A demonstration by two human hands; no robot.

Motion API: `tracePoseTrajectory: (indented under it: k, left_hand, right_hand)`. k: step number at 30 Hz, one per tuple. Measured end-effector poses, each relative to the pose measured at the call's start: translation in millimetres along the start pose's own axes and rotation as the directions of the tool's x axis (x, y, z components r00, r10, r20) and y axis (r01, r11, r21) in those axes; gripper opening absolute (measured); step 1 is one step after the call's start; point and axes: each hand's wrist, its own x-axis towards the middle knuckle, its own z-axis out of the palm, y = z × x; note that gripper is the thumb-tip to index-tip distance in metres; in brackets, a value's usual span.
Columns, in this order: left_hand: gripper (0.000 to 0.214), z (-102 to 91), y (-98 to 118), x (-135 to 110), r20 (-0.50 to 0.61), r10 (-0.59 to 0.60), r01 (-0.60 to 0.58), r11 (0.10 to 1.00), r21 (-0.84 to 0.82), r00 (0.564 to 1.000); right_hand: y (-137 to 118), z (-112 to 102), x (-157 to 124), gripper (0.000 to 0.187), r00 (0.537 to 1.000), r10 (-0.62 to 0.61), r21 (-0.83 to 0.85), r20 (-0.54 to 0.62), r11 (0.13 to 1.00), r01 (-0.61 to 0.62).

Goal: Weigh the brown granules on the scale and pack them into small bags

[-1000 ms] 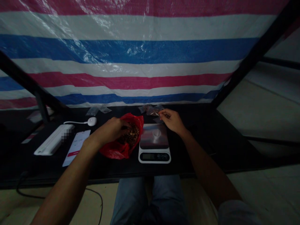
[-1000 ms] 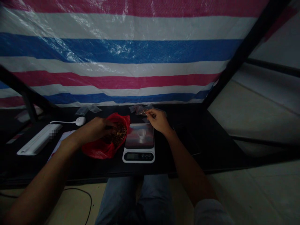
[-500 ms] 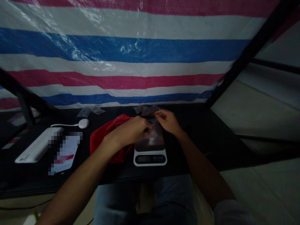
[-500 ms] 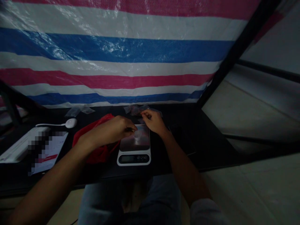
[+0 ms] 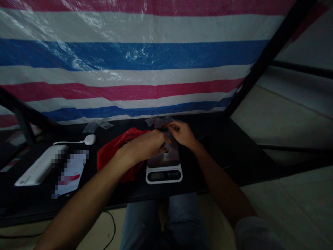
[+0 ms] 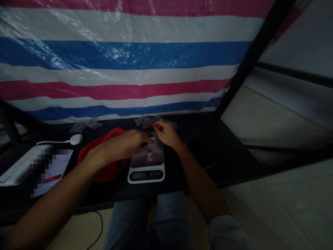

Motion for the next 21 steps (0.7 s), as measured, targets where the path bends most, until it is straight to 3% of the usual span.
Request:
tracePoseTrajectory:
  k: [12, 21]
  left_hand:
    - [0.011, 0.0, -1.0, 4.8, 0.002, 0.078, -0.078, 0.996, -0.047, 0.997]
    - [0.022, 4.8, -4.9, 2.5, -0.004, 0.081, -0.080, 0.973, -0.216, 0.997]
  right_hand:
    - [1.3, 0.5, -0.3, 0.018, 1.000, -0.025, 0.021, -0.014, 0.999, 0.025]
    - [-0.9, -4.0, 0.4, 0.018, 0.999, -0.033, 0.015, 0.004, 0.999, 0.033]
